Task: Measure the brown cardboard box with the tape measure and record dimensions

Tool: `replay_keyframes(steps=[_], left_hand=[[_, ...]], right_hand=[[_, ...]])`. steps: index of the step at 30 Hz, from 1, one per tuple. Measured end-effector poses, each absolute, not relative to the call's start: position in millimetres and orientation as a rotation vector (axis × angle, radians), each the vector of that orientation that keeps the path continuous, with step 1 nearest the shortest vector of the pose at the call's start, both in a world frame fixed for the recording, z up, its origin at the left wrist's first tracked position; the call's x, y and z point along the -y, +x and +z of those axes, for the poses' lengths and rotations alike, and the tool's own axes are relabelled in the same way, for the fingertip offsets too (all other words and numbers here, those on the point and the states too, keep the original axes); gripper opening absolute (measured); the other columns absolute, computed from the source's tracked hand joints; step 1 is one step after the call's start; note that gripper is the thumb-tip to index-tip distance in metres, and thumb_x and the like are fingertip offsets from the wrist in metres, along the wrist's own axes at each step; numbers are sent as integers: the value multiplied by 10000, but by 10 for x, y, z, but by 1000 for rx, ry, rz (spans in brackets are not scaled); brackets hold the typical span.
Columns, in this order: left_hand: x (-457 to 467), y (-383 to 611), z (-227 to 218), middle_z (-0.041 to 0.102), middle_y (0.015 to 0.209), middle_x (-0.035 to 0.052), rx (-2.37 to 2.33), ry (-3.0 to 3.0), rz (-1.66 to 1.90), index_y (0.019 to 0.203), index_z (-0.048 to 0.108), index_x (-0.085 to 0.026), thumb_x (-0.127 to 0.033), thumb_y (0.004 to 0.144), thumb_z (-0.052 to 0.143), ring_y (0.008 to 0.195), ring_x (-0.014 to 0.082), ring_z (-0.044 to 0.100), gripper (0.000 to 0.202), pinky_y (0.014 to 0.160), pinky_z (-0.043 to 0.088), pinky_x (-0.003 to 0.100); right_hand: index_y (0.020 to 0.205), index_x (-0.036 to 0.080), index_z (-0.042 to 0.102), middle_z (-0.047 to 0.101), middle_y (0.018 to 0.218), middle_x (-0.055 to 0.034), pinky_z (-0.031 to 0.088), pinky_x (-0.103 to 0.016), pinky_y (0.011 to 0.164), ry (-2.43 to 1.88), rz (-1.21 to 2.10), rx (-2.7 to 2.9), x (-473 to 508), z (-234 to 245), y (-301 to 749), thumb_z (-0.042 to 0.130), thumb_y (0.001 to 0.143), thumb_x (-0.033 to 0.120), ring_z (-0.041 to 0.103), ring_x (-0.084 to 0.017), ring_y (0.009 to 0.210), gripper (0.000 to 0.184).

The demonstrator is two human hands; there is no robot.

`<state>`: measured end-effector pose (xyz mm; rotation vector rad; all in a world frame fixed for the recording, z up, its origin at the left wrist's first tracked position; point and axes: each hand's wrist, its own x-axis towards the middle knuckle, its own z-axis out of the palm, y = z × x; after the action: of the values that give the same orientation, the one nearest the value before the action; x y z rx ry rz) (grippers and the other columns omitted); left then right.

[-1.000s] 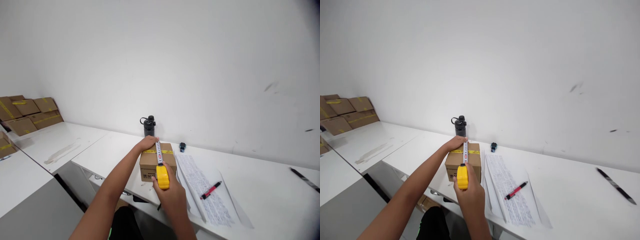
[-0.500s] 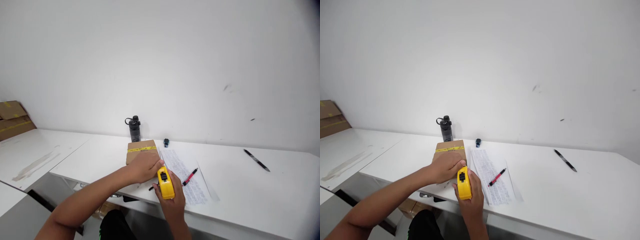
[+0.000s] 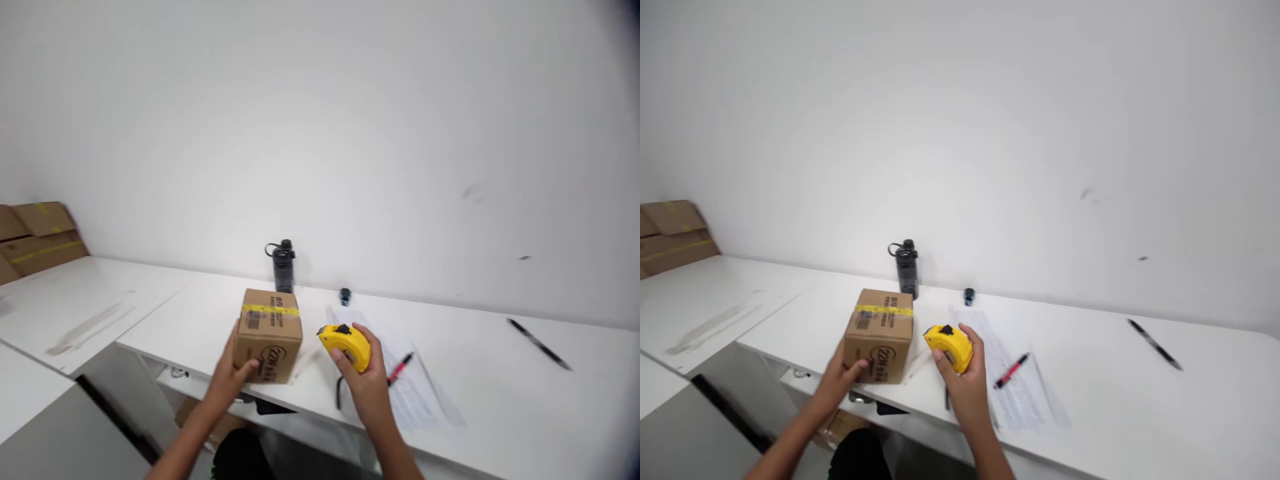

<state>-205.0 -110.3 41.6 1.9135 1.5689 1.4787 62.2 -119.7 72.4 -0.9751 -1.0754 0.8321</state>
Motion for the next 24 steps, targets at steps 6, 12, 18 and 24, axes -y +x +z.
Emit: replay_keyframes(steps=[6,12,18,24], left_hand=[[1184,-1879,-50,295,1540,108,-1347,1612,1551,1514,132,-260,-446,723,682,1434,313,209,981,1134,268,492],[1242,-1948,-130,293,1543,101,-1297,1503,1542,1510,171,-257,-422,722,692,1433,309,211,960,1133,275,459],[1312,-1913,-252,268,1556,93,-1225,1378,1632,1518,170,-229,-438,735,697,1444,313,172,967,1157,240,463],[1370,-1872,-204,357,1513,113,-1080,1277,1697,1510,217,-191,-449,765,689,1417,327,256,919,1158,243,463]], right_hand=[[1106,259,529,635,1015,-13,500,-341,768,-708,986,1934,635,1566,-45,734,698,439,608,-204,887,490],[1083,252,508,653,931,-5,476,-325,710,-618,924,2436,310,1747,-645,681,753,420,606,-187,812,409],[1062,260,489,663,901,-6,477,-325,681,-756,828,2576,297,1725,-570,656,773,443,622,-199,787,381],[1082,259,486,655,950,-23,501,-326,676,-972,902,2535,286,1716,13,646,779,482,623,-208,817,410]])
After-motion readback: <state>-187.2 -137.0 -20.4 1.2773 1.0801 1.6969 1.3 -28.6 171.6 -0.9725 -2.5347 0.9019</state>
